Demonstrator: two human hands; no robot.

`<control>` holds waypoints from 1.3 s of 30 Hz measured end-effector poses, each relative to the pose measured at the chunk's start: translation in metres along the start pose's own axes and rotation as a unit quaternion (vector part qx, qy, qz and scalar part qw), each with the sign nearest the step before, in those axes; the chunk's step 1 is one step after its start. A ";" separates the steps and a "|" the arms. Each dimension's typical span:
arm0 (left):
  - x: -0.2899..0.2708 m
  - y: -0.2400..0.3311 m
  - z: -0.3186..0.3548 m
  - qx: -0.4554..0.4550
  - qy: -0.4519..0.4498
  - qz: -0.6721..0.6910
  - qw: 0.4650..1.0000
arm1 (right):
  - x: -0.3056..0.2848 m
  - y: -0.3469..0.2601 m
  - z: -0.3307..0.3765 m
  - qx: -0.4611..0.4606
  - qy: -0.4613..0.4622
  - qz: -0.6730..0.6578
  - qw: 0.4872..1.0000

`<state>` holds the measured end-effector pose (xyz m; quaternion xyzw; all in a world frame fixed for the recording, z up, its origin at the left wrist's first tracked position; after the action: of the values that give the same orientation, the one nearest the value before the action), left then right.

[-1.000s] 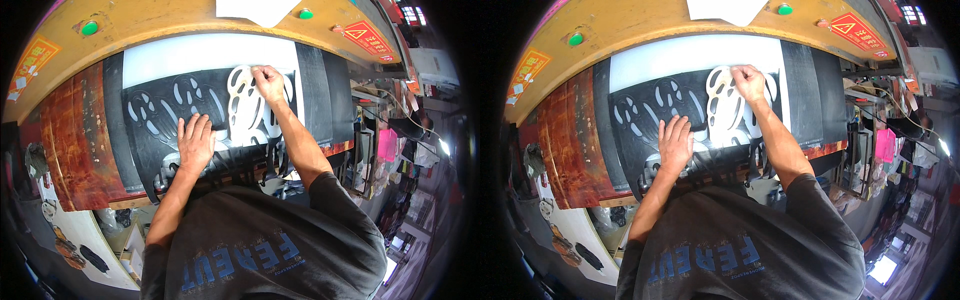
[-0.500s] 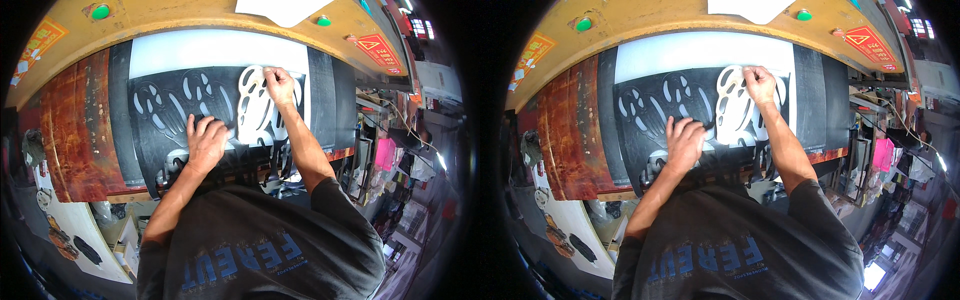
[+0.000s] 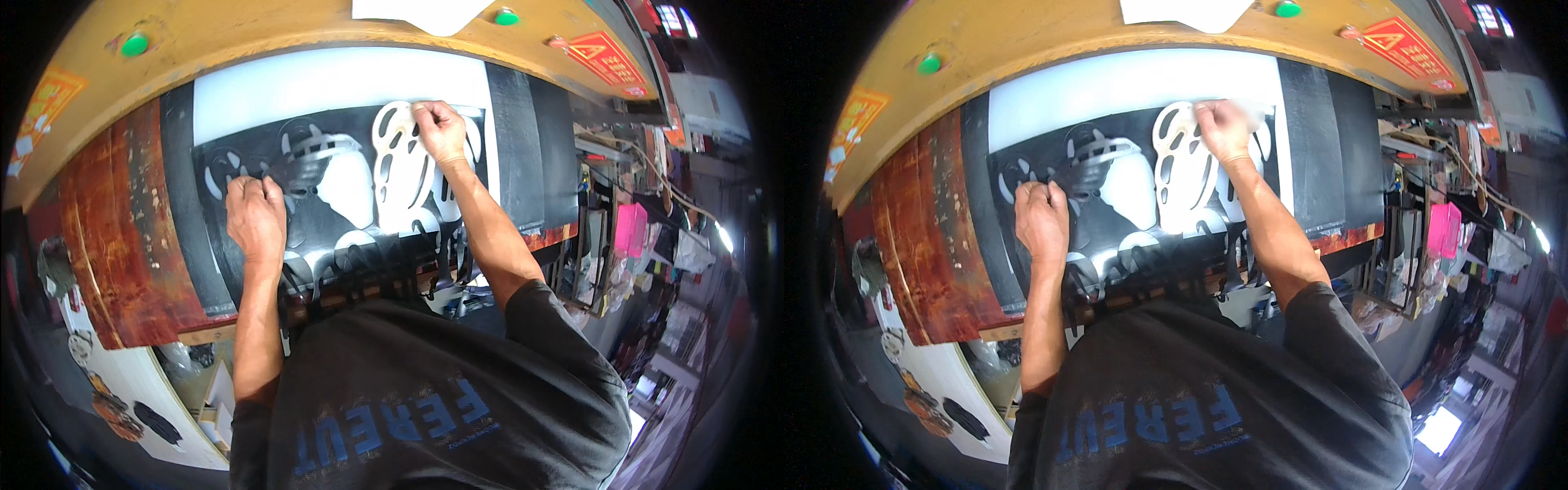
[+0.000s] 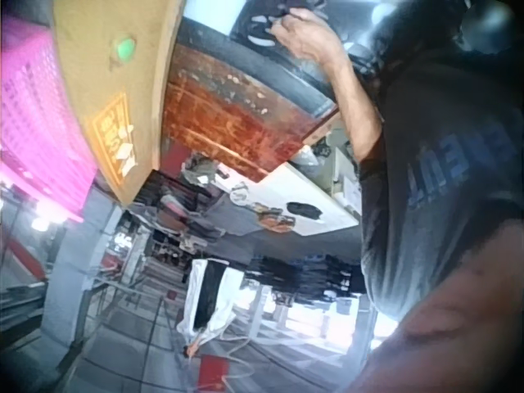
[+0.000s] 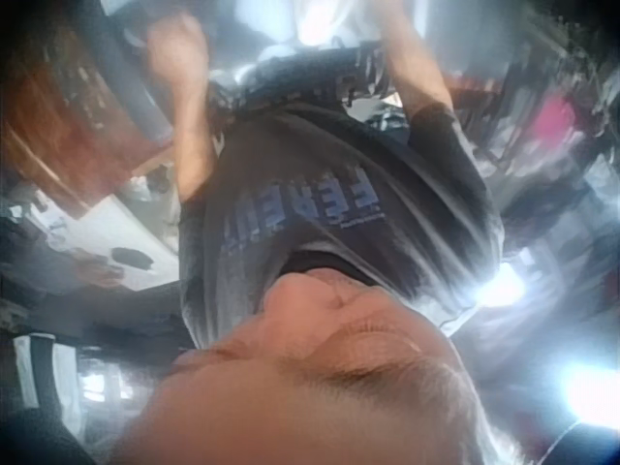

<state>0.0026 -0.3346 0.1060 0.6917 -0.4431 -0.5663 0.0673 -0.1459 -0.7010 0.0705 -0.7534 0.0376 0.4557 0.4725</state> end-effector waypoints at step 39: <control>0.037 0.130 0.056 0.184 -0.332 -0.021 0.925 | -0.003 -0.004 0.001 -0.033 0.060 -0.004 0.998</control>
<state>-0.1161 -0.4150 0.1368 0.4738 -0.5220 -0.6730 -0.2240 -0.1462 -0.6992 0.0755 -0.7947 0.0476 0.4091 0.4460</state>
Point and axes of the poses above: each hand's wrist, its own z-axis away from the middle knuckle, its own x-axis out of the palm, y = z × x, the point moved 8 cm from there along -z, towards the middle knuckle, and after that the axes turned 9 degrees about z, right-handed, at the moved point
